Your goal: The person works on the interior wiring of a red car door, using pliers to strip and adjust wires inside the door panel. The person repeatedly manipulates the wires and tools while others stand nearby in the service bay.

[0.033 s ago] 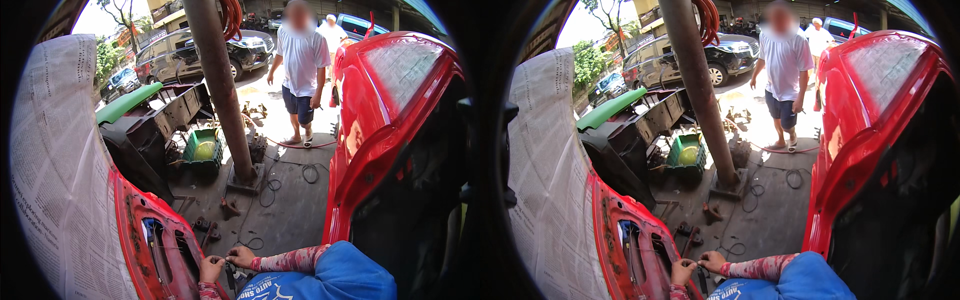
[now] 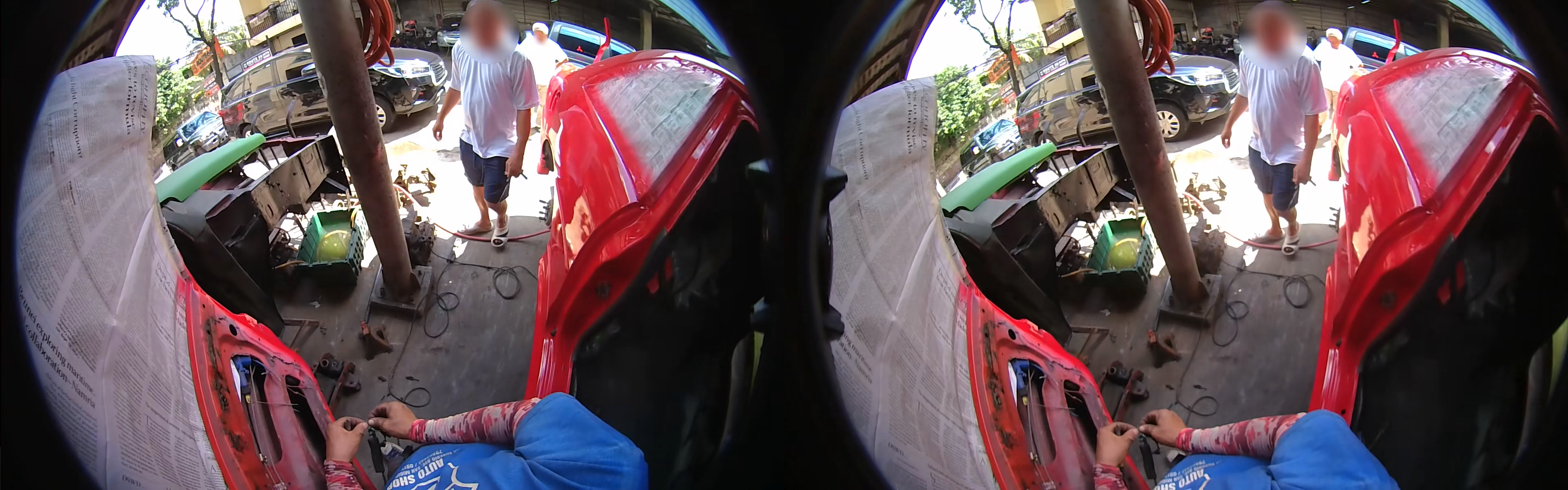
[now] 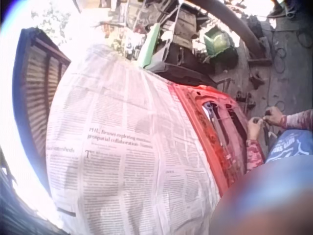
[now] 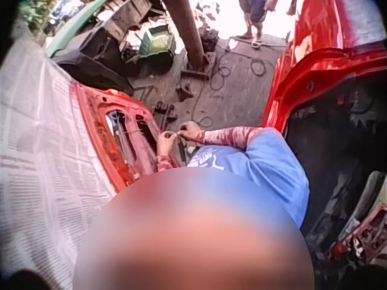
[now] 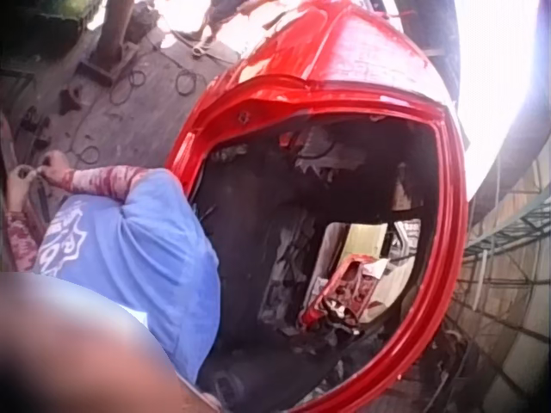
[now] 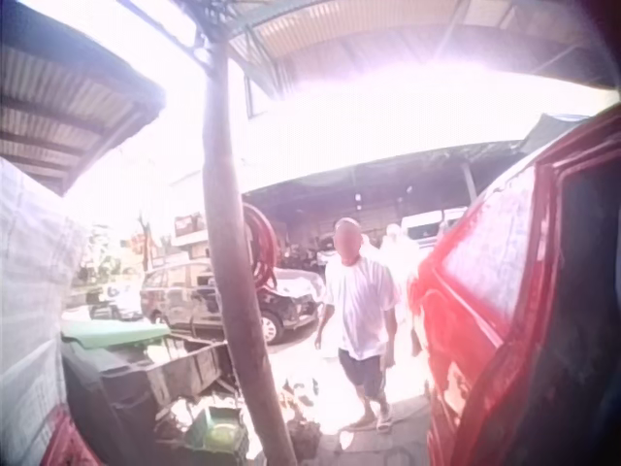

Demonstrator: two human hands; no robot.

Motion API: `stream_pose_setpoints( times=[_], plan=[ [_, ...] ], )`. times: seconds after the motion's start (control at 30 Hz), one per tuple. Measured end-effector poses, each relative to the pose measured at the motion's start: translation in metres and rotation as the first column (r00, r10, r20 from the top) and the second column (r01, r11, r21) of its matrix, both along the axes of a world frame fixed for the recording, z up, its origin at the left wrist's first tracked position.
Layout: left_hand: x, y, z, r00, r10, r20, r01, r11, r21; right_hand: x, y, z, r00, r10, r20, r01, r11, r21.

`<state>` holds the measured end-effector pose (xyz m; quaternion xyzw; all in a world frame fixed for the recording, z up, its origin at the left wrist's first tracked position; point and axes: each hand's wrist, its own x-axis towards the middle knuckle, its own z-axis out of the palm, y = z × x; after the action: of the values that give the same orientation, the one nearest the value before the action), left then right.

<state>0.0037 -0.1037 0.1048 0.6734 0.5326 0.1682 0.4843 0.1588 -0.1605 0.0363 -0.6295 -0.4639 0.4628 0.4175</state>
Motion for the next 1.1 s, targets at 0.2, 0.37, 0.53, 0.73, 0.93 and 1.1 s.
stream_pose_setpoints(
  times=[0.2, 0.37, 0.53, 0.73, 0.93, 1.1],
  plan=[
    [-0.001, 0.000, 0.003, 0.991, 0.134, 0.023, -0.128, 0.974, -0.188, 0.000, -0.002, 0.002, 0.999, 0.036, 0.012, -0.037, 0.996, 0.077],
    [0.002, -0.002, 0.004, 0.977, 0.183, 0.106, -0.156, 0.963, -0.222, 0.003, -0.003, 0.007, 0.993, 0.086, -0.082, -0.083, 0.996, 0.031],
    [0.002, 0.000, 0.000, 0.995, 0.095, 0.027, -0.092, 0.991, -0.097, 0.003, -0.004, 0.004, 0.946, 0.124, -0.298, -0.150, 0.987, -0.065],
    [0.006, -0.002, 0.002, 0.992, -0.020, -0.121, 0.041, 0.984, 0.176, 0.006, -0.002, -0.002, 0.826, 0.040, -0.563, -0.146, 0.979, -0.144],
    [0.011, -0.003, 0.002, 0.984, -0.037, -0.172, 0.069, 0.980, 0.186, 0.010, -0.003, -0.012, 0.785, 0.047, -0.618, -0.213, 0.957, -0.199],
    [0.006, -0.001, -0.005, 0.964, -0.099, -0.245, 0.162, 0.954, 0.251, 0.007, -0.003, -0.015, 0.744, 0.072, -0.665, -0.228, 0.962, -0.151]
  ],
)
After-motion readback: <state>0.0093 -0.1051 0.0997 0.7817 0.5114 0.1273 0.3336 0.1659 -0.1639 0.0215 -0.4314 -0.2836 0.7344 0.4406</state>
